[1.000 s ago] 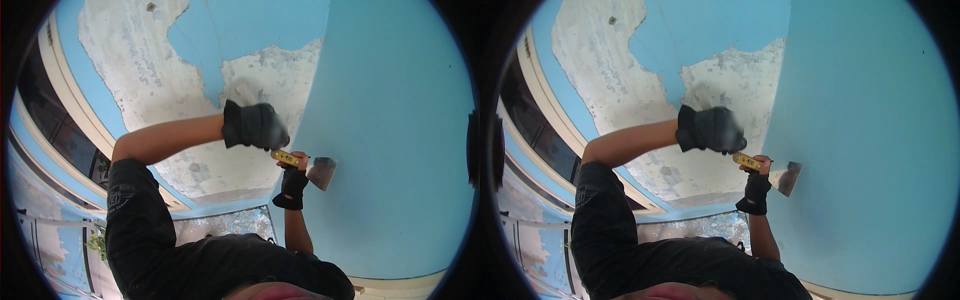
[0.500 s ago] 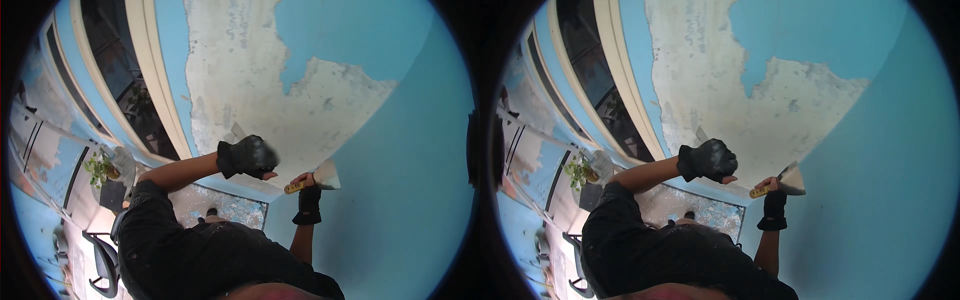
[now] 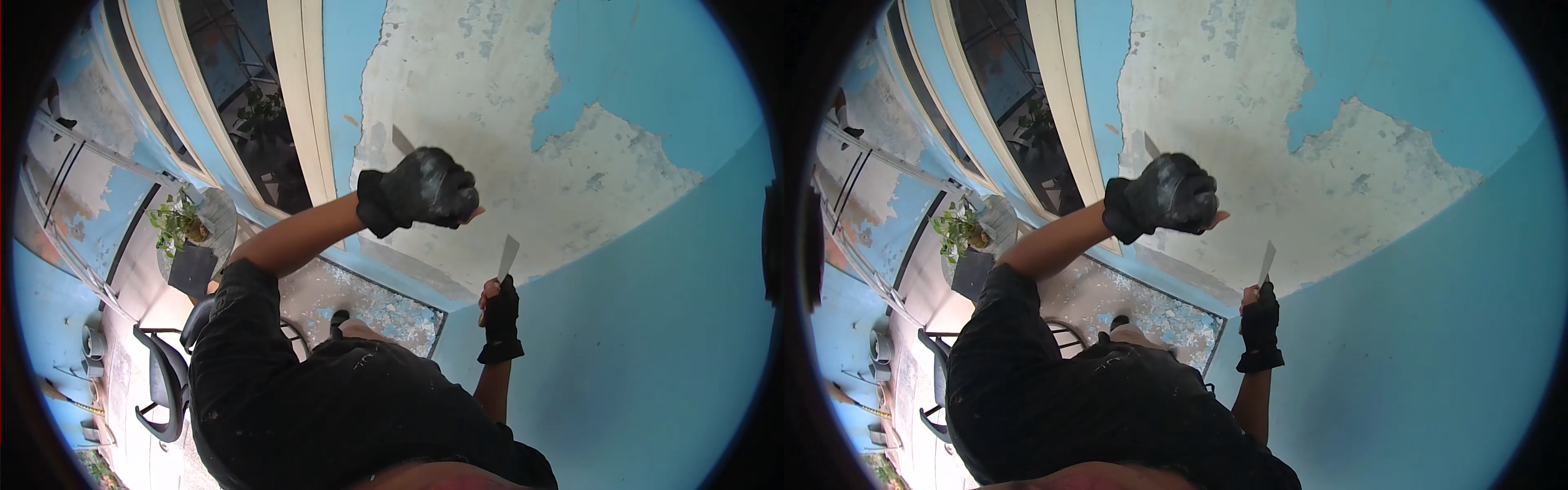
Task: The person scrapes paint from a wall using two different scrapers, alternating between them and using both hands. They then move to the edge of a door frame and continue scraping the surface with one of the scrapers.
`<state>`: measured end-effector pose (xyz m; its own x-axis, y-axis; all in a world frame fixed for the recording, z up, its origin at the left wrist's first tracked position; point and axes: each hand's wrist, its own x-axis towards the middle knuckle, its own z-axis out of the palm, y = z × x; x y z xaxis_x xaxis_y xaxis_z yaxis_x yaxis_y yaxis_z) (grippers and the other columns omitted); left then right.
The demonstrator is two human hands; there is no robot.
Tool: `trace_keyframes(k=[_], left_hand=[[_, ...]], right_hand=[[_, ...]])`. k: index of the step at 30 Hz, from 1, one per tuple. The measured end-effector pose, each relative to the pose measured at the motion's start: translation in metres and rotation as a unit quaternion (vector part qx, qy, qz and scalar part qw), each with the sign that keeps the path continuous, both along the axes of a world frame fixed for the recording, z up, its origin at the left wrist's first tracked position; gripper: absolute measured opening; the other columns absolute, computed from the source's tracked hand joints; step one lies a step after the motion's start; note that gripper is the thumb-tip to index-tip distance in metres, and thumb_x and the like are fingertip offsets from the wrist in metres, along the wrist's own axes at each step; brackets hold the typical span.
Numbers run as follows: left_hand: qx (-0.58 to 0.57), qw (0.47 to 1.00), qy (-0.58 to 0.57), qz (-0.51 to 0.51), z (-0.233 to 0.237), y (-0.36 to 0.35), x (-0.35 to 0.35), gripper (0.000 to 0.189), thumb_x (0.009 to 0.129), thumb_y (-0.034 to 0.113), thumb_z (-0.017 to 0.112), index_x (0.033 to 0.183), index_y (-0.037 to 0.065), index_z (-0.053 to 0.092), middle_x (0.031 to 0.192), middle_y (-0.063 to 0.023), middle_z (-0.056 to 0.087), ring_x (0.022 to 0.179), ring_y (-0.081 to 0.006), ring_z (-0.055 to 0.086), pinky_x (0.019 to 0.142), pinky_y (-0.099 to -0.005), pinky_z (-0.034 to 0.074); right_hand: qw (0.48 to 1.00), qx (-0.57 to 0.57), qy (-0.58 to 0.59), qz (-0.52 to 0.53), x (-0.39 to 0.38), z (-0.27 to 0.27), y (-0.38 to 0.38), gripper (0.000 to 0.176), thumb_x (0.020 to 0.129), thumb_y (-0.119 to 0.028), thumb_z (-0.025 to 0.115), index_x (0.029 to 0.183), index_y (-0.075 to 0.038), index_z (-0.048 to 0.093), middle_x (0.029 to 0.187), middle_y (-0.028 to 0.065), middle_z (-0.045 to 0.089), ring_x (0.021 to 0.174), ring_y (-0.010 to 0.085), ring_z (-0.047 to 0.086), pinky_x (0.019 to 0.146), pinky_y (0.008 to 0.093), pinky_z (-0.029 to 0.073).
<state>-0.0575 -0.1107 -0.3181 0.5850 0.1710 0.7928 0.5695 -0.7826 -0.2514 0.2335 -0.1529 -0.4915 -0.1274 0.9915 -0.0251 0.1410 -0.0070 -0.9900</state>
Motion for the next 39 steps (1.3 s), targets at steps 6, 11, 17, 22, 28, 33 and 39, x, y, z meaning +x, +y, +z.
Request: trace_keyframes(k=[6, 11, 17, 22, 28, 33, 39], left_hand=[[0.034, 0.998, 0.053, -0.002, 0.055, 0.027, -0.032, 0.022, 0.077, 0.022, 0.069, 0.066, 0.017, 0.05, 0.055, 0.0016, 0.05, 0.047, -0.019, 0.055, 0.044, -0.0342, 0.043], [0.026, 0.994, 0.098, 0.035, 0.094, 0.046, -0.043, 0.013, 0.075, 0.024, 0.068, 0.075, 0.018, 0.057, 0.06, 0.0019, 0.057, 0.052, -0.0201, 0.061, 0.046, -0.035, 0.047], [0.101, 0.99, 0.103, -0.008, 0.096, 0.064, -0.052, 0.013, 0.076, 0.023, 0.068, 0.074, 0.017, 0.057, 0.06, 0.0004, 0.057, 0.052, -0.0179, 0.061, 0.046, -0.0329, 0.048], [0.119, 0.988, 0.09, -0.027, 0.086, 0.074, -0.077, 0.013, 0.073, 0.023, 0.068, 0.076, 0.016, 0.057, 0.057, -0.0008, 0.051, 0.048, -0.0172, 0.056, 0.043, -0.032, 0.046], [0.182, 0.979, 0.091, 0.004, 0.08, 0.081, -0.076, 0.014, 0.072, 0.024, 0.067, 0.075, 0.015, 0.057, 0.056, -0.0016, 0.049, 0.046, -0.0175, 0.055, 0.042, -0.0337, 0.044], [0.18, 0.983, 0.042, -0.018, 0.088, 0.078, -0.063, 0.014, 0.074, 0.025, 0.068, 0.075, 0.015, 0.057, 0.056, -0.0021, 0.05, 0.047, -0.0184, 0.056, 0.042, -0.0354, 0.044], [0.134, 0.988, 0.032, -0.075, 0.095, 0.078, -0.076, 0.013, 0.076, 0.024, 0.069, 0.075, 0.018, 0.058, 0.057, -0.0013, 0.053, 0.048, -0.0191, 0.058, 0.043, -0.0345, 0.044]], right_hand=[[0.98, 0.077, -0.181, -0.005, -0.02, 0.001, -0.002, 0.016, 0.095, -0.022, 0.059, 0.096, -0.006, 0.054, 0.063, -0.0019, 0.049, 0.049, 0.0086, 0.047, 0.046, 0.0256, 0.037], [0.991, 0.055, -0.121, -0.026, -0.059, 0.036, 0.007, 0.038, 0.094, -0.023, 0.063, 0.127, -0.005, 0.058, 0.06, -0.0024, 0.048, 0.049, 0.0082, 0.044, 0.047, 0.026, 0.036], [0.968, 0.138, 0.196, -0.069, -0.113, 0.083, 0.021, 0.054, 0.096, -0.018, 0.061, 0.145, -0.002, 0.045, 0.071, -0.0023, 0.05, 0.055, 0.0082, 0.046, 0.049, 0.0241, 0.035], [0.951, 0.193, 0.218, -0.105, -0.138, 0.112, 0.023, 0.058, 0.098, -0.017, 0.059, 0.147, 0.003, 0.037, 0.069, -0.0007, 0.044, 0.054, 0.0085, 0.043, 0.05, 0.0256, 0.037], [0.904, 0.284, 0.295, -0.127, -0.171, 0.154, 0.029, 0.059, 0.098, -0.018, 0.058, 0.148, 0.001, 0.032, 0.066, 0.0004, 0.043, 0.051, 0.0098, 0.041, 0.049, 0.0258, 0.037], [0.826, 0.404, 0.359, -0.158, -0.178, 0.195, 0.045, 0.064, 0.1, -0.024, 0.057, 0.149, 0.005, 0.028, 0.065, 0.0, 0.042, 0.05, 0.0092, 0.041, 0.05, 0.0275, 0.038], [0.821, 0.418, 0.348, -0.175, -0.188, 0.204, 0.044, 0.062, 0.1, -0.021, 0.054, 0.148, 0.008, 0.026, 0.063, -0.0006, 0.041, 0.05, 0.0087, 0.04, 0.051, 0.0279, 0.039]])
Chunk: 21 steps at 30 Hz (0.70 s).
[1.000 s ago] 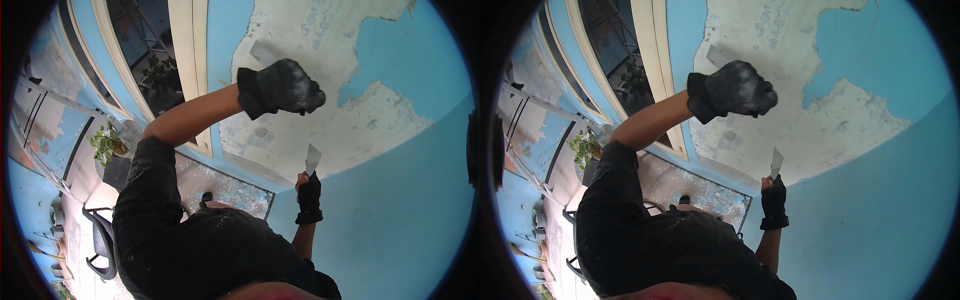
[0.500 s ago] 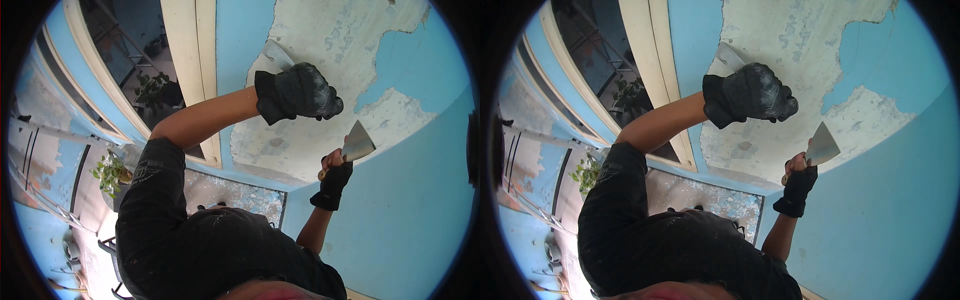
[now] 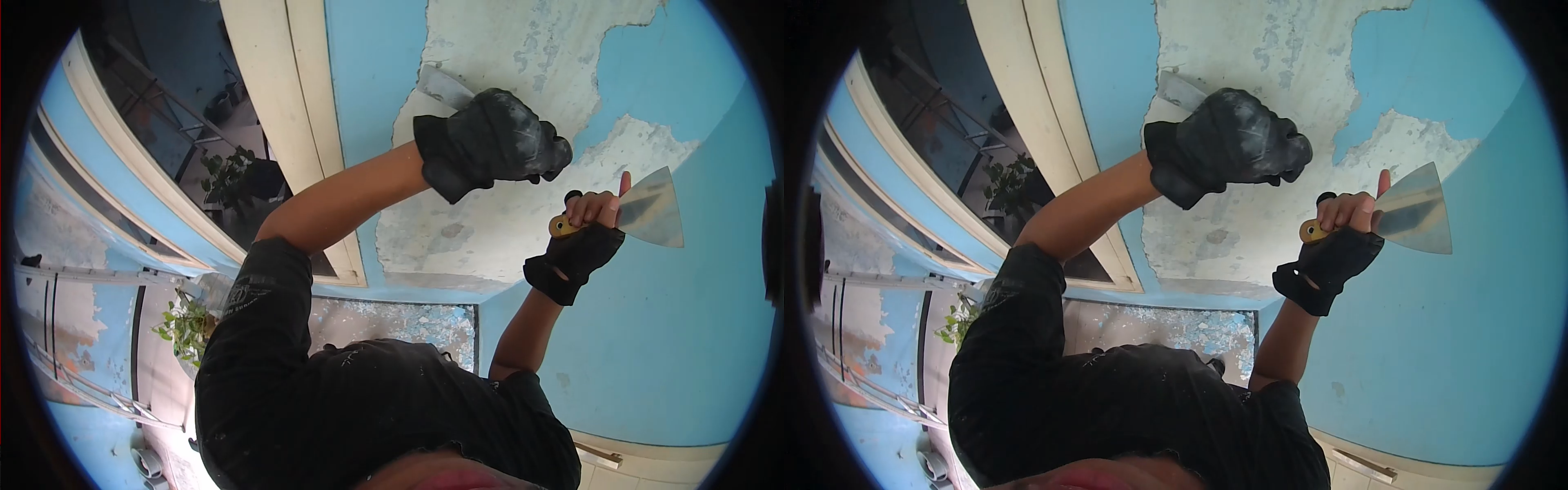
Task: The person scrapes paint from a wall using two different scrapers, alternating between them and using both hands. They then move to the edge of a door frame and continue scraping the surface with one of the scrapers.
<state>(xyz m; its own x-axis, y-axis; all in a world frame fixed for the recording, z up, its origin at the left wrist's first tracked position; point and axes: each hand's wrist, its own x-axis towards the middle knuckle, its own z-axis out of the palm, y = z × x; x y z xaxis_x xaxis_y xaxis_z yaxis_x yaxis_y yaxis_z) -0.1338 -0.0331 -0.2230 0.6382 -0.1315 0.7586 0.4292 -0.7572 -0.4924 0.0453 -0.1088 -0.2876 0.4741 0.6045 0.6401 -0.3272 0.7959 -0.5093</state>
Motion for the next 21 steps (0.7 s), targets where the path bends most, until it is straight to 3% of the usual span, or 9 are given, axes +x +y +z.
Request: trace_keyframes(k=[6, 9, 11, 12, 14, 15, 18, 20, 21], left_hand=[[-0.015, 0.999, 0.012, 0.035, 0.001, 0.0, 0.002, 0.015, 0.074, 0.024, 0.071, 0.076, 0.018, 0.058, 0.059, -0.0014, 0.057, 0.052, -0.0199, 0.062, 0.047, -0.0342, 0.048], [-0.014, 0.998, 0.02, 0.049, -0.001, 0.006, 0.006, 0.017, 0.073, 0.024, 0.072, 0.077, 0.016, 0.058, 0.061, -0.0021, 0.057, 0.054, -0.0206, 0.062, 0.049, -0.0346, 0.048], [-0.024, 0.999, 0.014, 0.033, 0.0, 0.007, 0.007, 0.019, 0.073, 0.023, 0.074, 0.078, 0.015, 0.058, 0.063, -0.0027, 0.058, 0.054, -0.0208, 0.062, 0.049, -0.0351, 0.048], [-0.023, 0.999, 0.014, 0.028, 0.0, 0.008, 0.006, 0.019, 0.073, 0.023, 0.074, 0.078, 0.015, 0.058, 0.063, -0.0027, 0.058, 0.054, -0.0208, 0.062, 0.049, -0.0351, 0.048], [-0.056, 0.997, 0.02, 0.047, -0.001, 0.009, 0.008, 0.018, 0.074, 0.023, 0.074, 0.079, 0.015, 0.058, 0.064, -0.0027, 0.059, 0.055, -0.0207, 0.063, 0.049, -0.0354, 0.049], [-0.025, 0.997, 0.032, 0.071, -0.003, 0.01, 0.007, 0.018, 0.075, 0.024, 0.074, 0.081, 0.015, 0.059, 0.065, -0.003, 0.059, 0.054, -0.0209, 0.062, 0.049, -0.0359, 0.048], [-0.045, 0.997, 0.033, 0.061, -0.001, 0.012, 0.009, 0.018, 0.076, 0.025, 0.073, 0.083, 0.015, 0.06, 0.065, -0.0032, 0.059, 0.053, -0.0213, 0.062, 0.048, -0.0367, 0.048], [-0.042, 0.999, 0.005, 0.028, 0.006, 0.014, 0.012, 0.017, 0.076, 0.024, 0.073, 0.083, 0.015, 0.06, 0.064, -0.003, 0.058, 0.052, -0.0212, 0.061, 0.048, -0.0368, 0.048], [-0.039, 0.999, -0.024, -0.003, 0.008, 0.015, 0.012, 0.017, 0.076, 0.023, 0.073, 0.083, 0.016, 0.059, 0.062, -0.0027, 0.058, 0.052, -0.0212, 0.061, 0.048, -0.0369, 0.048]], right_hand=[[1.0, -0.022, 0.004, -0.02, -0.016, 0.028, 0.002, 0.053, 0.099, -0.014, 0.055, 0.146, 0.002, 0.035, 0.068, 0.0, 0.043, 0.055, 0.0116, 0.042, 0.057, 0.0314, 0.042], [0.999, -0.03, 0.015, 0.006, -0.001, 0.047, 0.004, 0.046, 0.101, -0.023, 0.056, 0.139, 0.0, 0.044, 0.066, 0.0009, 0.041, 0.053, 0.0116, 0.04, 0.056, 0.0305, 0.04], [0.979, 0.099, 0.081, 0.157, 0.013, 0.051, 0.01, 0.04, 0.101, -0.037, 0.054, 0.123, -0.004, 0.054, 0.063, 0.0016, 0.039, 0.052, 0.0113, 0.036, 0.054, 0.0292, 0.036], [0.974, 0.094, 0.113, 0.17, 0.01, 0.054, 0.014, 0.042, 0.101, -0.048, 0.05, 0.1, -0.007, 0.057, 0.061, 0.0009, 0.037, 0.051, 0.011, 0.033, 0.053, 0.0282, 0.033], [0.977, 0.012, 0.114, 0.182, -0.016, 0.052, 0.022, 0.043, 0.101, -0.05, 0.049, 0.086, -0.01, 0.054, 0.061, -0.0015, 0.037, 0.051, 0.0106, 0.033, 0.053, 0.028, 0.033], [0.976, 0.043, 0.143, 0.162, -0.011, 0.049, 0.028, 0.045, 0.102, -0.05, 0.046, 0.077, -0.013, 0.049, 0.059, -0.002, 0.037, 0.05, 0.011, 0.033, 0.052, 0.0283, 0.034], [0.966, 0.163, 0.161, 0.12, 0.022, 0.044, 0.033, 0.045, 0.102, -0.049, 0.045, 0.073, -0.015, 0.048, 0.055, -0.0019, 0.035, 0.047, 0.0121, 0.032, 0.05, 0.029, 0.033], [0.942, 0.223, 0.193, 0.159, 0.01, 0.028, 0.061, 0.044, 0.103, -0.044, 0.044, 0.071, -0.016, 0.047, 0.051, -0.0015, 0.033, 0.044, 0.0127, 0.031, 0.046, 0.0303, 0.031], [0.964, 0.166, 0.177, 0.104, -0.017, 0.032, 0.058, 0.043, 0.103, -0.044, 0.044, 0.071, -0.016, 0.048, 0.052, -0.0014, 0.034, 0.044, 0.0128, 0.032, 0.047, 0.0305, 0.032]])
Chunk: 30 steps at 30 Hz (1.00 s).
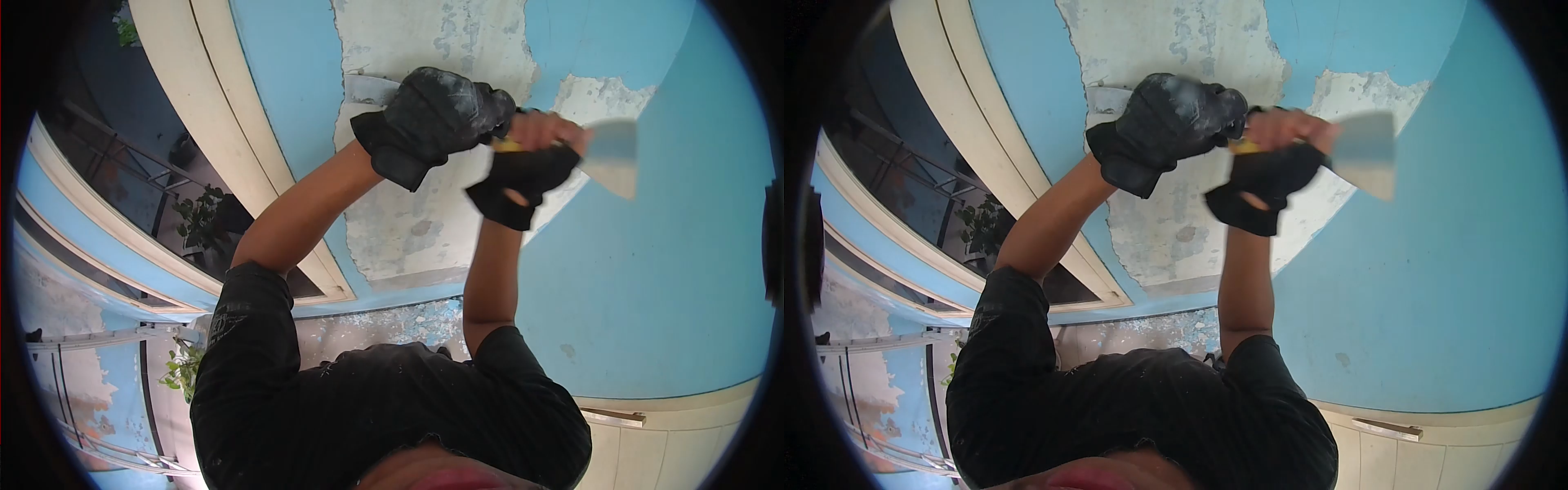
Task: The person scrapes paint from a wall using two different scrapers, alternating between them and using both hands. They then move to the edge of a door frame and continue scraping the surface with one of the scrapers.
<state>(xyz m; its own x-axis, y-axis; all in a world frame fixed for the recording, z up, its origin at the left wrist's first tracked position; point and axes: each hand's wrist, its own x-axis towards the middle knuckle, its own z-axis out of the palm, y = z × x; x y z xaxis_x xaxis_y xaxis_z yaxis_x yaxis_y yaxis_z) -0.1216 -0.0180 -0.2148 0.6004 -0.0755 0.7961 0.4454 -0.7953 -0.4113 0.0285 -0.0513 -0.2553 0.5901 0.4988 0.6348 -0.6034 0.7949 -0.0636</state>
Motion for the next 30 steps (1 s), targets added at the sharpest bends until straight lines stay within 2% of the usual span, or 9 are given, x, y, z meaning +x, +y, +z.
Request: trace_keyframes(k=[1, 3, 4, 11, 13, 17, 23, 25, 30], left_hand=[[-0.001, 1.0, 0.004, -0.003, -0.002, -0.002, 0.0, 0.017, 0.076, 0.023, 0.073, 0.083, 0.016, 0.059, 0.062, -0.0027, 0.058, 0.052, -0.0212, 0.061, 0.048, -0.0369, 0.048], [0.036, 0.996, 0.035, 0.07, -0.002, -0.002, -0.002, 0.016, 0.075, 0.02, 0.073, 0.082, 0.016, 0.059, 0.063, -0.0021, 0.058, 0.052, -0.0215, 0.061, 0.049, -0.0369, 0.048], [-0.021, 0.999, 0.032, -0.008, -0.004, 0.001, -0.002, 0.016, 0.074, 0.018, 0.073, 0.083, 0.016, 0.059, 0.062, -0.0015, 0.058, 0.052, -0.0217, 0.06, 0.049, -0.0368, 0.048], [0.009, 0.999, 0.022, -0.026, -0.011, 0.003, -0.001, 0.017, 0.073, 0.017, 0.073, 0.082, 0.015, 0.059, 0.06, -0.0008, 0.057, 0.052, -0.0213, 0.06, 0.049, -0.0361, 0.048], [-0.011, 0.999, 0.033, -0.034, -0.005, -0.001, -0.004, 0.016, 0.074, 0.018, 0.072, 0.081, 0.016, 0.059, 0.061, -0.0008, 0.057, 0.052, -0.021, 0.061, 0.05, -0.0355, 0.049], [0.028, 0.999, 0.032, 0.029, -0.005, -0.001, -0.004, 0.016, 0.074, 0.019, 0.073, 0.081, 0.016, 0.059, 0.062, -0.0004, 0.057, 0.052, -0.0207, 0.061, 0.05, -0.0346, 0.049], [0.007, 0.999, 0.028, -0.022, -0.008, -0.001, -0.005, 0.018, 0.074, 0.022, 0.074, 0.081, 0.016, 0.059, 0.061, 0.0001, 0.057, 0.052, -0.0198, 0.061, 0.048, -0.0339, 0.048], [0.07, 0.994, 0.033, 0.073, -0.012, -0.001, -0.005, 0.018, 0.072, 0.022, 0.074, 0.081, 0.018, 0.059, 0.06, 0.0005, 0.056, 0.051, -0.0189, 0.06, 0.048, -0.0337, 0.048], [0.054, 0.998, -0.002, 0.023, -0.007, -0.002, -0.001, 0.018, 0.071, 0.024, 0.074, 0.079, 0.019, 0.059, 0.058, 0.0004, 0.053, 0.05, -0.0187, 0.059, 0.048, -0.0335, 0.048]], right_hand=[[0.996, -0.069, -0.015, -0.049, -0.019, 0.004, -0.005, 0.042, 0.104, -0.043, 0.044, 0.072, -0.016, 0.05, 0.052, -0.0013, 0.035, 0.044, 0.0128, 0.032, 0.047, 0.0307, 0.032], [0.994, 0.046, 0.046, 0.087, 0.01, -0.001, -0.004, 0.045, 0.103, -0.043, 0.045, 0.069, -0.015, 0.052, 0.052, -0.0012, 0.037, 0.045, 0.0126, 0.033, 0.048, 0.0305, 0.032], [0.995, 0.063, 0.045, 0.064, 0.026, -0.001, -0.008, 0.046, 0.103, -0.043, 0.045, 0.068, -0.015, 0.051, 0.052, -0.0012, 0.036, 0.044, 0.0127, 0.032, 0.047, 0.0303, 0.032], [0.999, 0.036, 0.0, -0.027, 0.01, 0.008, -0.019, 0.041, 0.106, -0.041, 0.035, 0.077, -0.015, 0.05, 0.054, 0.0002, 0.037, 0.044, 0.0146, 0.034, 0.047, 0.0325, 0.033], [0.988, 0.135, 0.043, 0.056, 0.032, 0.001, -0.014, 0.04, 0.105, -0.041, 0.036, 0.076, -0.016, 0.048, 0.054, 0.0006, 0.036, 0.045, 0.0153, 0.033, 0.047, 0.0333, 0.033], [0.996, 0.066, 0.049, 0.042, 0.004, 0.002, -0.012, 0.042, 0.106, -0.042, 0.035, 0.074, -0.017, 0.047, 0.054, -0.0018, 0.036, 0.046, 0.0139, 0.034, 0.048, 0.0314, 0.035], [0.986, 0.135, 0.065, 0.074, 0.015, 0.002, -0.02, 0.038, 0.104, -0.037, 0.038, 0.074, -0.016, 0.048, 0.054, -0.0001, 0.039, 0.047, 0.0153, 0.037, 0.048, 0.0329, 0.034], [0.997, 0.071, 0.016, 0.022, 0.003, 0.004, -0.016, 0.042, 0.104, -0.04, 0.037, 0.07, -0.017, 0.048, 0.055, -0.0015, 0.041, 0.047, 0.015, 0.037, 0.048, 0.0323, 0.036], [0.979, 0.174, 0.06, 0.09, 0.026, 0.002, -0.024, 0.037, 0.104, -0.039, 0.039, 0.078, -0.015, 0.05, 0.056, 0.0005, 0.043, 0.046, 0.0156, 0.037, 0.047, 0.0329, 0.034]])
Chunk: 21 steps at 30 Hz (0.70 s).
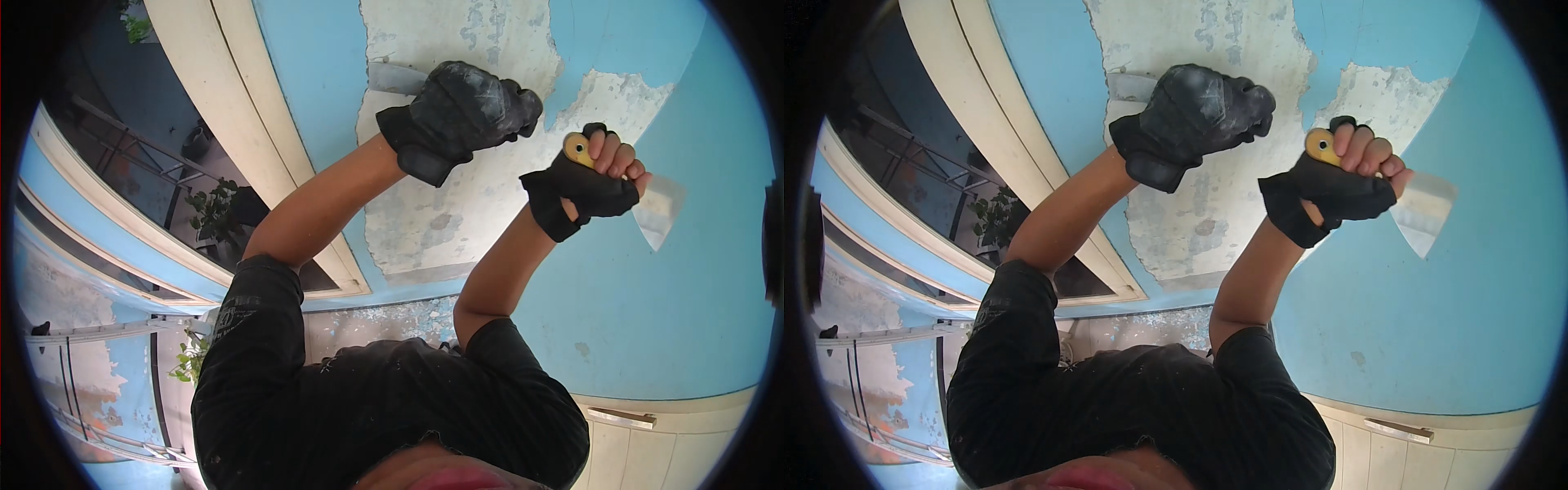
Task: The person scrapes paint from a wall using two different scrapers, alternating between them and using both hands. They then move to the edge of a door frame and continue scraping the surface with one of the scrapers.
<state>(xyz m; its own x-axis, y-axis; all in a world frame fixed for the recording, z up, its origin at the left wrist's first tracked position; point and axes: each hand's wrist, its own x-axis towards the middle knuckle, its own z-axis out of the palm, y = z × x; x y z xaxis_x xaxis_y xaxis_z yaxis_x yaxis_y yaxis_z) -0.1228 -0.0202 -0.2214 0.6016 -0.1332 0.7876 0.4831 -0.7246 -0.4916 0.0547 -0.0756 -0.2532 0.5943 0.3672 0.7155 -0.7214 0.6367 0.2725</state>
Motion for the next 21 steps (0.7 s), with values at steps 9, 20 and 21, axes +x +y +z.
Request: trace_keyframes(k=[9, 20, 21], left_hand=[[0.032, 0.999, -0.025, 0.013, -0.009, -0.003, -0.006, 0.016, 0.067, 0.023, 0.074, 0.073, 0.021, 0.059, 0.06, 0.002, 0.053, 0.05, -0.0165, 0.058, 0.049, -0.0325, 0.047], [0.039, 0.999, -0.027, -0.016, -0.002, 0.003, -0.001, 0.017, 0.069, 0.021, 0.074, 0.072, 0.018, 0.057, 0.057, 0.0016, 0.052, 0.048, -0.0176, 0.056, 0.046, -0.0329, 0.046], [0.03, 0.999, -0.023, -0.024, -0.002, 0.003, 0.0, 0.017, 0.07, 0.021, 0.073, 0.072, 0.018, 0.057, 0.056, 0.0014, 0.052, 0.047, -0.0176, 0.056, 0.046, -0.033, 0.045]], right_hand=[[0.999, -0.032, -0.039, 0.014, -0.016, -0.002, 0.013, 0.039, 0.104, -0.037, 0.037, 0.075, -0.015, 0.048, 0.056, 0.0011, 0.044, 0.046, 0.0158, 0.038, 0.048, 0.0318, 0.033], [0.999, -0.024, -0.035, -0.013, -0.004, 0.0, -0.003, 0.042, 0.102, -0.038, 0.037, 0.069, -0.017, 0.05, 0.057, 0.0, 0.044, 0.047, 0.0165, 0.039, 0.049, 0.0336, 0.036], [1.0, 0.012, -0.021, 0.015, 0.0, 0.0, -0.005, 0.042, 0.102, -0.038, 0.037, 0.069, -0.016, 0.049, 0.057, 0.0011, 0.044, 0.047, 0.0176, 0.039, 0.049, 0.0348, 0.036]])
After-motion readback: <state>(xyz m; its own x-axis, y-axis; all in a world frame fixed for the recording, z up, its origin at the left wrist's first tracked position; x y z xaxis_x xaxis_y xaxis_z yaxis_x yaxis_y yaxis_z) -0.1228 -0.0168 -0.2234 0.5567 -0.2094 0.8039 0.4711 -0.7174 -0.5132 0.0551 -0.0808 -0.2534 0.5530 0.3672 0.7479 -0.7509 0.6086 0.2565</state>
